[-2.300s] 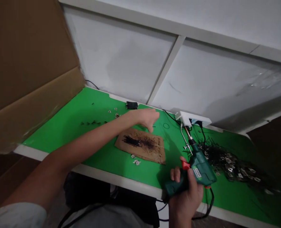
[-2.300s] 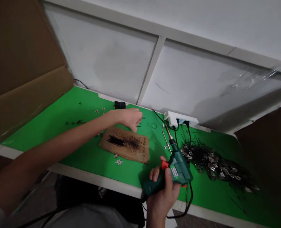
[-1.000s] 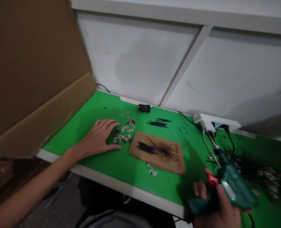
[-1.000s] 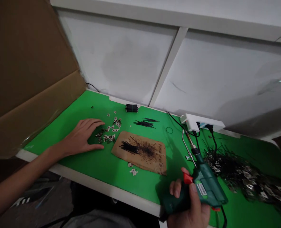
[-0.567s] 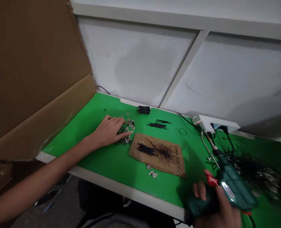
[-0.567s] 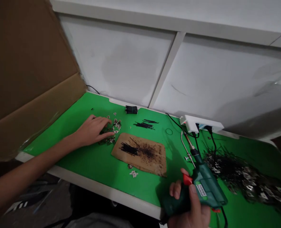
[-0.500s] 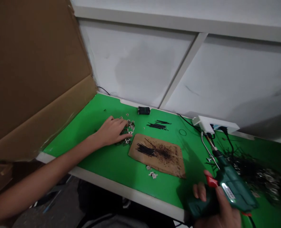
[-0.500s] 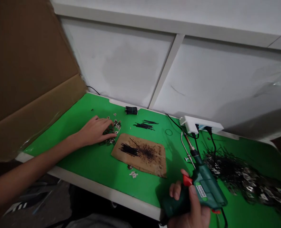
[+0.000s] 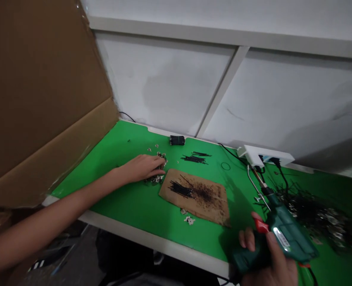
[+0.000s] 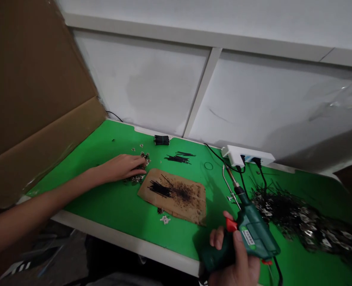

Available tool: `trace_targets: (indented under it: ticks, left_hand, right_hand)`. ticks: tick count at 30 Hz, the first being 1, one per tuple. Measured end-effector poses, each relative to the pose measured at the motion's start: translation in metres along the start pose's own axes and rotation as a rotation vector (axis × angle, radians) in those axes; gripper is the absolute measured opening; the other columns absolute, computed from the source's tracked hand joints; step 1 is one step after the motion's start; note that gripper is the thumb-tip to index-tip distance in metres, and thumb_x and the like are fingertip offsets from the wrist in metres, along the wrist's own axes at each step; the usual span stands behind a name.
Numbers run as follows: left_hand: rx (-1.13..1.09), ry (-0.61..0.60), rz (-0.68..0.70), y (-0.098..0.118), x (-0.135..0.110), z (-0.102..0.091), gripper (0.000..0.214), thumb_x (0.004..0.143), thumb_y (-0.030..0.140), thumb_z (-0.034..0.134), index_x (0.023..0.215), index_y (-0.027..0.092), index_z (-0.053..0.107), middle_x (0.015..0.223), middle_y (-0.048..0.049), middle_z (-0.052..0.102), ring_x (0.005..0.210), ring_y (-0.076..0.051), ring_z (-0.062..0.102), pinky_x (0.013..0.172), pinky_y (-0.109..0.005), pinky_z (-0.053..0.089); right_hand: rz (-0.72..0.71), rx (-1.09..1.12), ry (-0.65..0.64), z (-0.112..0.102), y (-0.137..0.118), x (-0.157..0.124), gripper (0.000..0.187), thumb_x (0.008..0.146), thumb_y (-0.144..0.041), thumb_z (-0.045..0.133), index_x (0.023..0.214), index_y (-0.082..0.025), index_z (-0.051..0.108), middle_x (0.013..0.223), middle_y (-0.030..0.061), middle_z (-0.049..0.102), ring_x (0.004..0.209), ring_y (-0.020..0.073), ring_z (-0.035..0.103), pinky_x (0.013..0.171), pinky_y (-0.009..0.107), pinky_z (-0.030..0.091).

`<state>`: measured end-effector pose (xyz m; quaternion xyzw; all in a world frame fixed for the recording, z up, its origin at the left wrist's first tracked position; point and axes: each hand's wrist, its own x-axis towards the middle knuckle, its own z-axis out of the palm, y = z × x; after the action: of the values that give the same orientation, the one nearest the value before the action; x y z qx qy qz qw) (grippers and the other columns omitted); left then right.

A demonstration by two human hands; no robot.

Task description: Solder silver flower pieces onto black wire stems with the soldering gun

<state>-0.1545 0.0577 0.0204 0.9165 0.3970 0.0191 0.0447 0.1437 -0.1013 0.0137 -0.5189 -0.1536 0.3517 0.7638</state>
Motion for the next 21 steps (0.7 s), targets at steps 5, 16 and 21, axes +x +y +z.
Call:
trace_targets:
  ticks: [5,16,21]
  left_hand:
    - [-0.02,-0.016,0.008,-0.004,0.002,0.001,0.025,0.103,0.044,0.052,0.105,0.019,0.053,0.096,-0.0055,0.071,0.082,-0.023,0.07,0.066,-0.027,0.043]
    - [0.155,-0.041,-0.09,0.008,0.017,0.0,0.041,0.104,0.054,0.04,0.117,0.016,0.052,0.104,-0.0149,0.073,0.081,-0.028,0.073,0.069,-0.032,0.05]
    - [0.158,-0.047,-0.036,0.002,0.021,0.002,0.034,0.106,0.047,0.038,0.11,0.017,0.055,0.096,-0.014,0.073,0.077,-0.029,0.072,0.071,-0.036,0.051]
  right_hand:
    - [0.0,-0.024,-0.02,-0.002,0.001,-0.001,0.028,0.069,-0.03,0.083,0.089,-0.016,0.069,0.098,0.0064,0.071,0.053,0.0079,0.046,0.048,0.026,0.043]
    - [0.011,-0.021,-0.034,-0.003,0.0,0.0,0.024,0.071,-0.03,0.081,0.089,-0.015,0.072,0.087,0.0045,0.068,0.054,0.0085,0.047,0.049,0.027,0.042]
    - [-0.007,-0.042,-0.055,-0.004,0.001,-0.001,0.024,0.075,-0.03,0.079,0.092,-0.015,0.071,0.094,0.0062,0.069,0.054,0.0083,0.046,0.049,0.027,0.043]
